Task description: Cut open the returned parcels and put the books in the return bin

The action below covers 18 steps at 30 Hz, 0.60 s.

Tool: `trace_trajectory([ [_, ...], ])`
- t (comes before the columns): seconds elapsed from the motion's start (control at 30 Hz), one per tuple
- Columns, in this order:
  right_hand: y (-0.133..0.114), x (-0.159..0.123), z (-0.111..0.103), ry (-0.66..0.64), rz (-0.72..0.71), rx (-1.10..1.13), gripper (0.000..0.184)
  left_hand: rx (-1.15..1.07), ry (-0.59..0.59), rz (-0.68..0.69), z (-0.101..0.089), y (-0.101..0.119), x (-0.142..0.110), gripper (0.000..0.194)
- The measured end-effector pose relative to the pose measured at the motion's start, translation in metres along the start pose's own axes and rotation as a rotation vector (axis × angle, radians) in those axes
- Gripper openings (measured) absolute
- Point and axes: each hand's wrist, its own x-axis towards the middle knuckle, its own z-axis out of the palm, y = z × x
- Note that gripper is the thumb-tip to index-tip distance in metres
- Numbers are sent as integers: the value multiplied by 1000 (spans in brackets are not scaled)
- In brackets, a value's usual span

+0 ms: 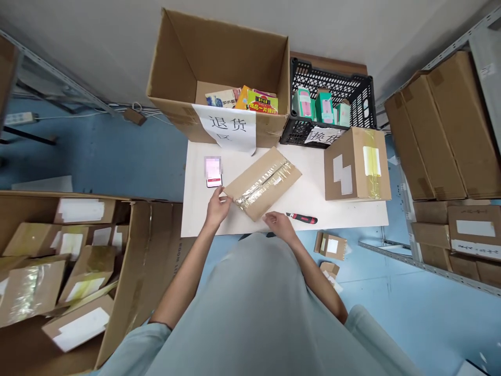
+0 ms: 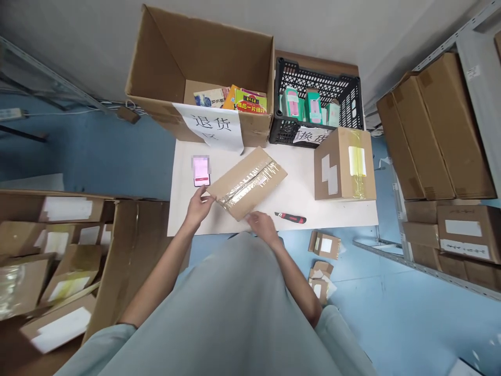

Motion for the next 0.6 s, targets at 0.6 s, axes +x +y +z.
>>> trace_trajectory([
  [0.6,59,62,-101,272,-74,132,54,-52,-377,-30,12,-53,-44,91],
])
